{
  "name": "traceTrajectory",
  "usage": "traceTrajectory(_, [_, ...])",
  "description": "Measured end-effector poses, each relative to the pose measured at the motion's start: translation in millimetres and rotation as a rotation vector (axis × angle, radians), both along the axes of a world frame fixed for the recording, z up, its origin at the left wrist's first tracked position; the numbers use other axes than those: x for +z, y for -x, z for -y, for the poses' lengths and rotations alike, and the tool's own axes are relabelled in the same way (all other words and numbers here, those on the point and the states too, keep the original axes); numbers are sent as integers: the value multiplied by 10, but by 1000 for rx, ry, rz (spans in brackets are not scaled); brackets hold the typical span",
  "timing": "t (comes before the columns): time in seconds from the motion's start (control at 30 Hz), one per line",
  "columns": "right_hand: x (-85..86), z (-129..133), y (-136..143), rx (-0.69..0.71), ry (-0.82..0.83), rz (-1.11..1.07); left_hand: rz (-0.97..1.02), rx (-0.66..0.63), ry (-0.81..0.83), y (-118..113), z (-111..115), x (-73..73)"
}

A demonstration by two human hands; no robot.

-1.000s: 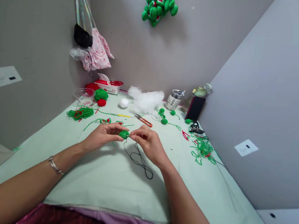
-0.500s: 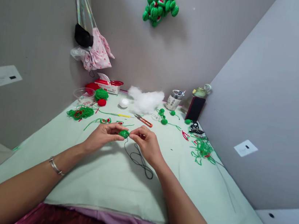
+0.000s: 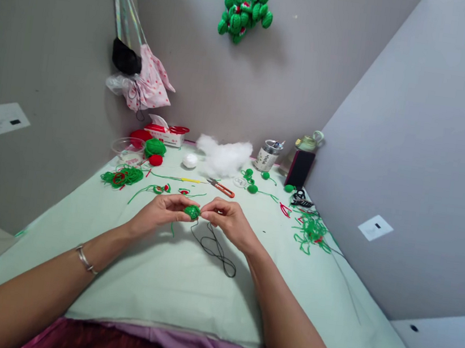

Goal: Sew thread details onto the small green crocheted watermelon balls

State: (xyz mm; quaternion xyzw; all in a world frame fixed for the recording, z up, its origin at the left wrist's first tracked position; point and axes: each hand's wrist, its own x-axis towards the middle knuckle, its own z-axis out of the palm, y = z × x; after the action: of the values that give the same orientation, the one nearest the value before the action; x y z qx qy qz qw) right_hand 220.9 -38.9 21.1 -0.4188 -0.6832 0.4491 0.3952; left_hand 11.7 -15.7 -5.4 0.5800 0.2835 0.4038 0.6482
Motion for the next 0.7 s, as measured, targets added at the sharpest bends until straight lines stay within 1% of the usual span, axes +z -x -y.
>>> traceTrajectory(0.1, [-73, 16, 107, -167, -57, 61, -6, 83, -2, -26, -3, -32])
traceTrajectory(0.13, [-97, 32, 148, -219, -109, 94, -7, 106, -8, -35, -3, -41])
traceTrajectory(0.2, [-130, 83, 227, -289, -267, 183, -6, 137, -28, -51, -1, -59])
traceTrajectory(0.27, [-139, 153, 294, -322, -478, 322, 9, 151, -61, -66, 7, -81])
traceTrajectory(0.37, [-133, 241, 351, -327, -769, 663, 10, 182, -148, -89, 20, -125])
traceTrajectory(0.43, [-136, 262, 366, -300, -883, 903, -42, 215, -213, -102, 25, -154])
traceTrajectory(0.5, [-136, 262, 380, -287, -958, 1021, -109, 238, -266, -107, 27, -172])
traceTrajectory(0.53, [-123, 266, 392, -299, -995, 1010, -136, 244, -291, -105, 27, -175])
traceTrajectory(0.6, [-47, 305, 416, -318, -1022, 857, -185, 261, -354, -92, 24, -167])
traceTrajectory(0.63, [23, 349, 420, -313, -985, 724, -211, 272, -388, -81, 20, -160])
traceTrajectory(0.67, [115, 409, 412, -295, -901, 566, -238, 287, -420, -67, 13, -151])
traceTrajectory(0.7, [226, 483, 386, -260, -776, 393, -263, 301, -442, -52, 2, -144])
